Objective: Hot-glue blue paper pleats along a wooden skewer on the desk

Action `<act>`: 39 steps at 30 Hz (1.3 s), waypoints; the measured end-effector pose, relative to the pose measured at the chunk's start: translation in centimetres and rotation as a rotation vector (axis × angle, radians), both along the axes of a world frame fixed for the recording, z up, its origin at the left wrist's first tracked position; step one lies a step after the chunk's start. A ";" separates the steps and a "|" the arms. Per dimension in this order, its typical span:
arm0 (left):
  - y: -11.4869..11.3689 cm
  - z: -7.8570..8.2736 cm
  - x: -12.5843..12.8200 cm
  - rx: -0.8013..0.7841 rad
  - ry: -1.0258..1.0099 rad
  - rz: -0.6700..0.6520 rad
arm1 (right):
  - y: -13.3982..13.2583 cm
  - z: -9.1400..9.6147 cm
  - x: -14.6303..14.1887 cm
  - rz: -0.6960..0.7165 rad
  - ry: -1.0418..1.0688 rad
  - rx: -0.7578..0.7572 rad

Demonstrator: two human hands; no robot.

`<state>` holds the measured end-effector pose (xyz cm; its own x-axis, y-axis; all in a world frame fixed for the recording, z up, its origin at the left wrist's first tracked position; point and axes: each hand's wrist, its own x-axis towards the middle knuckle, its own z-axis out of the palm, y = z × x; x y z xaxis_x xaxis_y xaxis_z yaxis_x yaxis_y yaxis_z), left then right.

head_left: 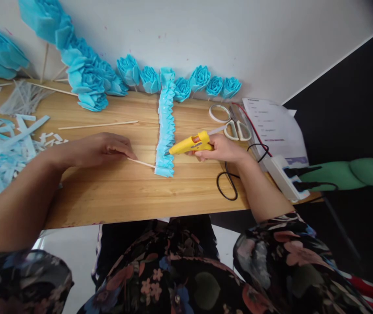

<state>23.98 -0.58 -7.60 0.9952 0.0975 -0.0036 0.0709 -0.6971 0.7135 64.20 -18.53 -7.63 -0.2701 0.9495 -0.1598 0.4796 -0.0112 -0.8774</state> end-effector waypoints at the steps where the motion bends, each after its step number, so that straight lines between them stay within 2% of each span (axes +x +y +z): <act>1: 0.0 0.1 0.0 -0.003 -0.002 0.004 | 0.0 0.0 0.0 0.001 -0.005 -0.003; 7: 0.0 0.8 0.0 -0.021 -0.026 0.017 | 0.1 0.0 -0.1 0.001 -0.005 -0.013; 15: -0.2 0.4 0.1 -0.016 -0.025 0.038 | 0.2 -0.4 0.3 -0.006 -0.002 -0.022; 22: -0.3 0.5 0.2 -0.028 -0.006 0.040 | 0.1 0.0 0.3 -0.037 0.074 0.007; 33: -0.3 0.6 0.4 -0.054 0.018 0.042 | 0.0 0.0 -0.2 -0.008 -0.050 0.038; 39: -0.3 0.8 0.3 -0.069 0.051 0.059 | 0.0 0.2 -0.4 -0.043 0.046 0.053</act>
